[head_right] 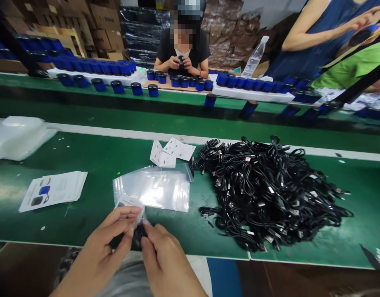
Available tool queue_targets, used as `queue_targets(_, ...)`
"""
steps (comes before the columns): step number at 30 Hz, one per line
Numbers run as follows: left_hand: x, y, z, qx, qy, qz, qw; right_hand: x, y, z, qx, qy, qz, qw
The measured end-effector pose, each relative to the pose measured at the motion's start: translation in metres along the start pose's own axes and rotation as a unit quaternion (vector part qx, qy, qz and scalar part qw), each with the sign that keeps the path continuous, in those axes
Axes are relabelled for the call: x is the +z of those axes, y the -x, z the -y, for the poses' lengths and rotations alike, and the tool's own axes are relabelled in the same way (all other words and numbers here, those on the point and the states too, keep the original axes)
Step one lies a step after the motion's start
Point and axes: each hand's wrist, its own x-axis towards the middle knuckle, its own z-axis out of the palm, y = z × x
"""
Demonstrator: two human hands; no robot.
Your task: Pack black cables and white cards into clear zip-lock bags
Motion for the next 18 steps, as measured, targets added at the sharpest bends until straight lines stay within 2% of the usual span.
queue_targets(2, 0.001, 0.003, -0.002, 0.003, -0.018, -0.007, 1.0, -0.001, -0.003, 0.004, 0.046, -0.028, -0.007, 0.999)
queue_targets(5, 0.003, 0.009, -0.006, 0.009, -0.041, -0.035, 0.998, -0.008, -0.004, 0.009, 0.124, -0.205, 0.052, 0.969)
queue_targets(8, 0.005, 0.012, -0.008, 0.031, -0.062, -0.042, 0.997, -0.019, -0.003, 0.009, 0.085, -0.333, 0.133, 0.929)
queue_targets(11, 0.007, 0.013, -0.009, 0.058, -0.065, -0.04, 0.995, -0.028, -0.003, 0.003, 0.061, -0.345, 0.171, 0.921)
queue_targets(15, 0.008, 0.012, -0.01, 0.089, -0.073, -0.065, 0.991, -0.032, -0.005, -0.006, 0.103, -0.328, 0.185, 0.921)
queue_targets(17, 0.008, 0.012, -0.009, 0.101, -0.084, -0.066, 0.989, -0.03, -0.005, -0.006, 0.116, -0.265, 0.137, 0.947)
queue_targets(18, 0.007, 0.012, -0.009, 0.101, -0.087, -0.064, 0.989, -0.029, -0.004, -0.004, 0.1, -0.208, 0.104, 0.967)
